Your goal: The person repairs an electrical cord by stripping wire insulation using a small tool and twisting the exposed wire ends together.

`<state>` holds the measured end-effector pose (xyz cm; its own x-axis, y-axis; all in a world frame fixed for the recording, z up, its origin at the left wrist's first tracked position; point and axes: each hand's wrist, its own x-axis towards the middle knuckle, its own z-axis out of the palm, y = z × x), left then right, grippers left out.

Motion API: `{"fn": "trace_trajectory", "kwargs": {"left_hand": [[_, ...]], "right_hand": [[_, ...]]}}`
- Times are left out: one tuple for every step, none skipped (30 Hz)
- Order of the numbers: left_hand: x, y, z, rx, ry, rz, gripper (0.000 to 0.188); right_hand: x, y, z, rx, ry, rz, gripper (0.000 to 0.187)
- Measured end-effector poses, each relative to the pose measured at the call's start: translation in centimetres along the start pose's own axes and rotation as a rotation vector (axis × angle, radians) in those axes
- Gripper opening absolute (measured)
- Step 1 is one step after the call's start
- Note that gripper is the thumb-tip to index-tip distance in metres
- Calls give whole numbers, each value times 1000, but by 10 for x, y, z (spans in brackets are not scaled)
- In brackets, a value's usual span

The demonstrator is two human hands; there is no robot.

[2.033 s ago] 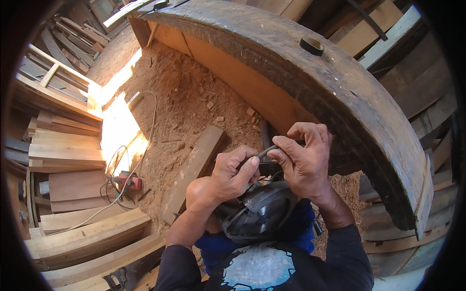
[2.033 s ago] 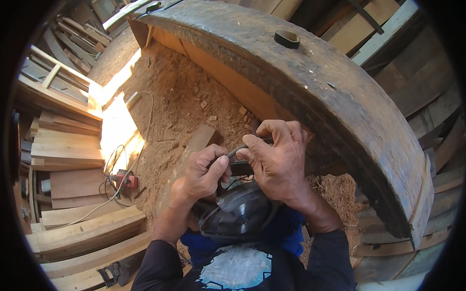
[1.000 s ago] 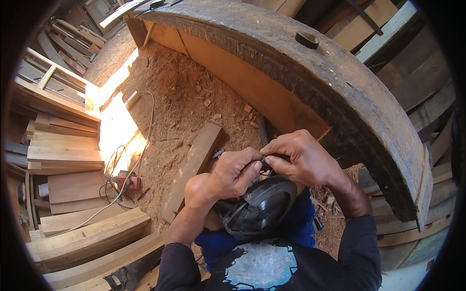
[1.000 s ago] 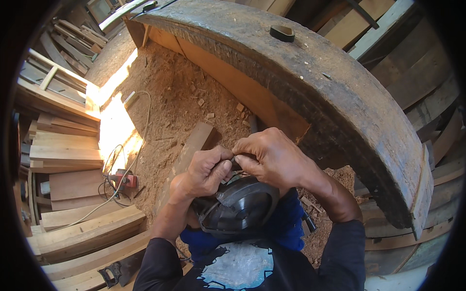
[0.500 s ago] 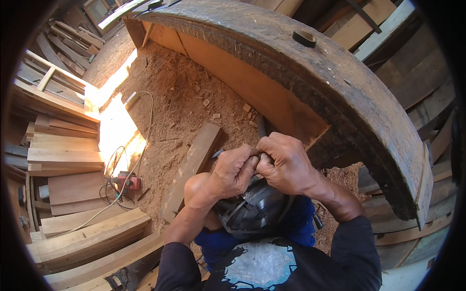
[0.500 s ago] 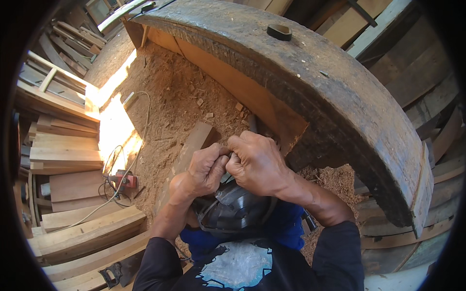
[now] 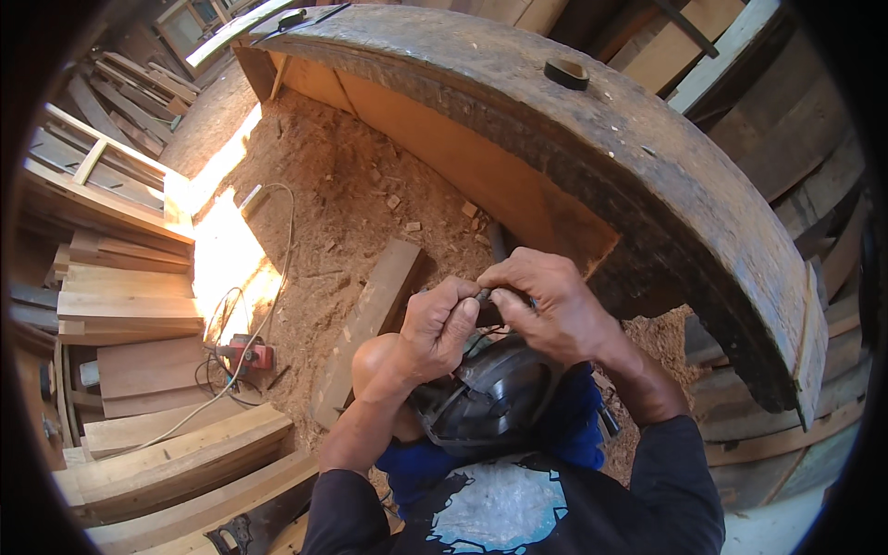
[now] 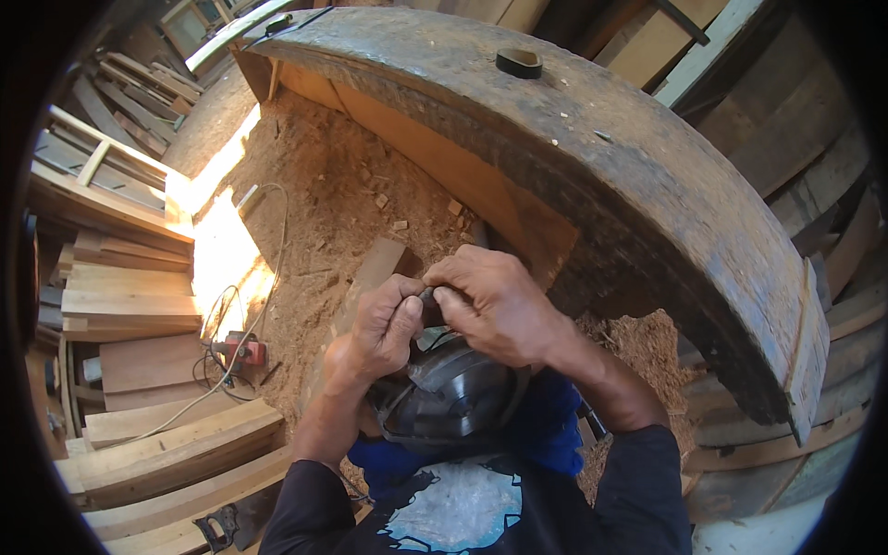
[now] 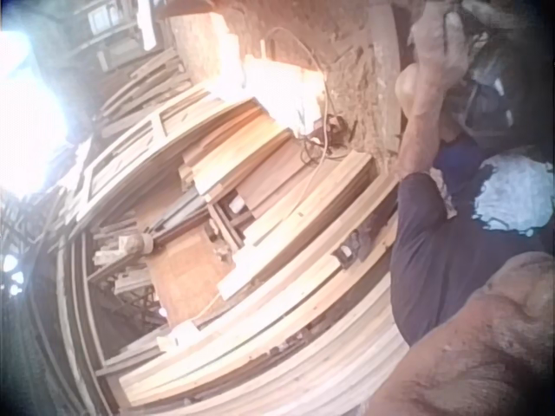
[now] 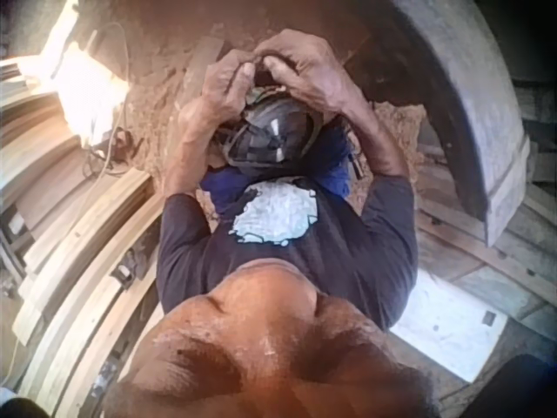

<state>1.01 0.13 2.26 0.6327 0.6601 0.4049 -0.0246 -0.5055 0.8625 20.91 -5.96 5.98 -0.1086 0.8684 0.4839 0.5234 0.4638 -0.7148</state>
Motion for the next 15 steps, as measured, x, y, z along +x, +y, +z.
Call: {"fn": "trace_trajectory", "kwargs": {"left_hand": [[-2,-1,-1,-104,-18,-87,10],[-3,-4,-1,-101,-17,-88,10],[-5,-8,-2,-177,-32,-104,17],[-6,-10,-2,-253,-47,-120,25],[-6,-11,-1,-252,-49,-119,25],[-5,-12,1,-292,-17,-130,22],[-5,-12,2,-331,15,-141,20],[-5,-13,3,-329,16,-141,20],[-5,-14,4,-362,24,-138,21],[-5,-14,4,-396,31,-134,22],[-6,-14,4,-397,35,-134,22],[-5,-14,4,-381,20,-126,23],[-4,-14,4,-365,5,-118,23],[-2,-10,2,-365,7,-119,23],[1,-3,-1,-292,-60,-130,21]], "right_hand": [[0,-2,-7,112,-30,32,19],[-1,-6,-11,54,-45,63,25],[2,-10,-12,58,-46,60,25],[4,-14,-13,-159,14,-73,25],[6,-15,-14,-380,77,-204,25],[8,-12,-12,-380,79,-205,25],[10,-6,-9,-330,101,-274,22],[11,0,-5,-280,121,-344,20],[9,5,0,-278,121,-346,20],[5,10,5,-196,88,-251,17],[3,12,7,-117,51,-156,15],[2,12,5,-118,48,-156,15],[2,10,2,-44,11,-113,15],[2,10,-1,33,-26,-71,14],[1,8,-6,33,-28,-71,14]]}}
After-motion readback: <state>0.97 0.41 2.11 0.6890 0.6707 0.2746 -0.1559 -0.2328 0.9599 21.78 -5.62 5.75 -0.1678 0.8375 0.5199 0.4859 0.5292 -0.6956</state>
